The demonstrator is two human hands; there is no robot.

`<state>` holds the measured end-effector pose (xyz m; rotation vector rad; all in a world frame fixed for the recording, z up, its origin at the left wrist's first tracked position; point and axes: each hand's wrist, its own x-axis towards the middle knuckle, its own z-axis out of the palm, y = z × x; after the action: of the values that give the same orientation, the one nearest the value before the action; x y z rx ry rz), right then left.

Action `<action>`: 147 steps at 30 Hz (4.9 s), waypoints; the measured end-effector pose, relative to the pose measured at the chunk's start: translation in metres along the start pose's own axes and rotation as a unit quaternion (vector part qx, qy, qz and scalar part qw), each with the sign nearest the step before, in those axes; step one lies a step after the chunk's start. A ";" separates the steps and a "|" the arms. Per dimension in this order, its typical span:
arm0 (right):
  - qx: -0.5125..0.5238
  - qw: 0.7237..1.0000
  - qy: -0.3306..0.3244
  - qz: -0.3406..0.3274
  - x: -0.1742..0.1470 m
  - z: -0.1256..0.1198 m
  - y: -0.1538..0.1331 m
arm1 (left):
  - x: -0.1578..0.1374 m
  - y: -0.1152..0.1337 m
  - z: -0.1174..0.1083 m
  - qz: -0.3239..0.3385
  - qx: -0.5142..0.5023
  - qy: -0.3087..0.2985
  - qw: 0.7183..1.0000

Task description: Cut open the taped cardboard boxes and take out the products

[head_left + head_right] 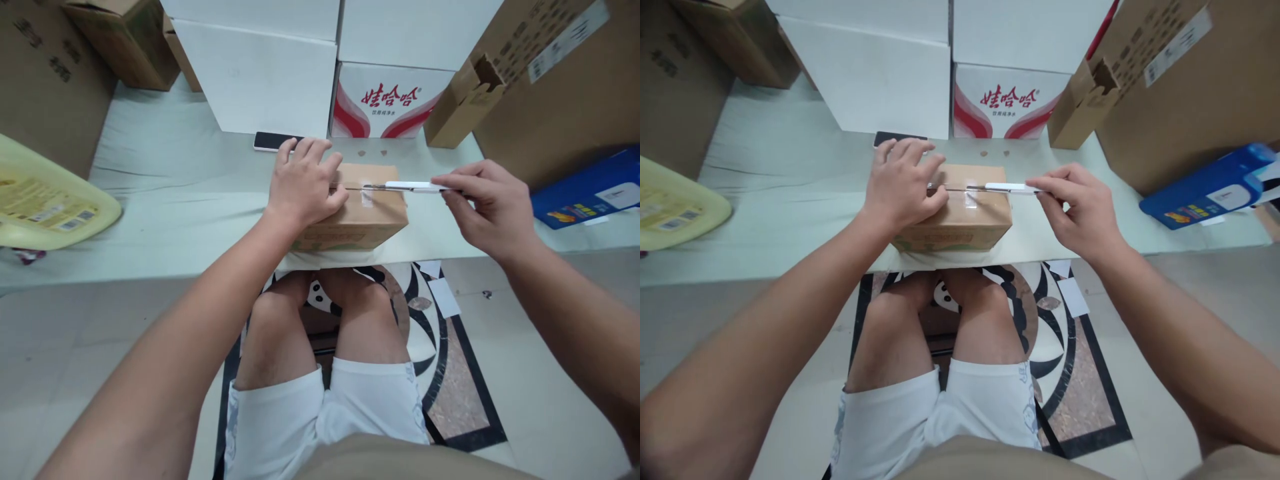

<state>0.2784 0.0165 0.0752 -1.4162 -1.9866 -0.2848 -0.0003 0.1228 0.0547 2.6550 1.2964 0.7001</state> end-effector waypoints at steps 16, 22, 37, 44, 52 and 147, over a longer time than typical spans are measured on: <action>-0.035 0.991 -0.123 -0.041 0.002 -0.016 0.014 | 0.002 -0.003 0.006 0.010 0.027 -0.013 0.999; -0.026 0.999 -0.005 0.043 -0.028 -0.016 0.030 | 0.001 0.000 0.003 -0.003 0.032 -0.020 0.999; -0.100 0.918 -0.087 0.375 -0.093 0.114 0.088 | 0.004 0.000 0.001 -0.002 0.090 -0.015 0.996; 0.120 0.964 0.064 0.230 -0.040 0.106 0.011 | 0.003 0.000 -0.004 0.007 0.107 -0.020 0.994; 0.077 0.982 0.032 0.169 -0.021 0.088 -0.043 | -0.021 0.001 -0.020 0.010 0.109 -0.023 0.994; -0.041 0.959 -0.127 0.248 -0.101 0.166 0.011 | 0.126 -0.046 -0.093 -0.124 0.168 -0.112 0.971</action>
<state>0.2417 0.0332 -0.1152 -2.0300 -1.7448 0.0445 -0.0077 0.2392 0.1689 2.6398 1.7663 0.1507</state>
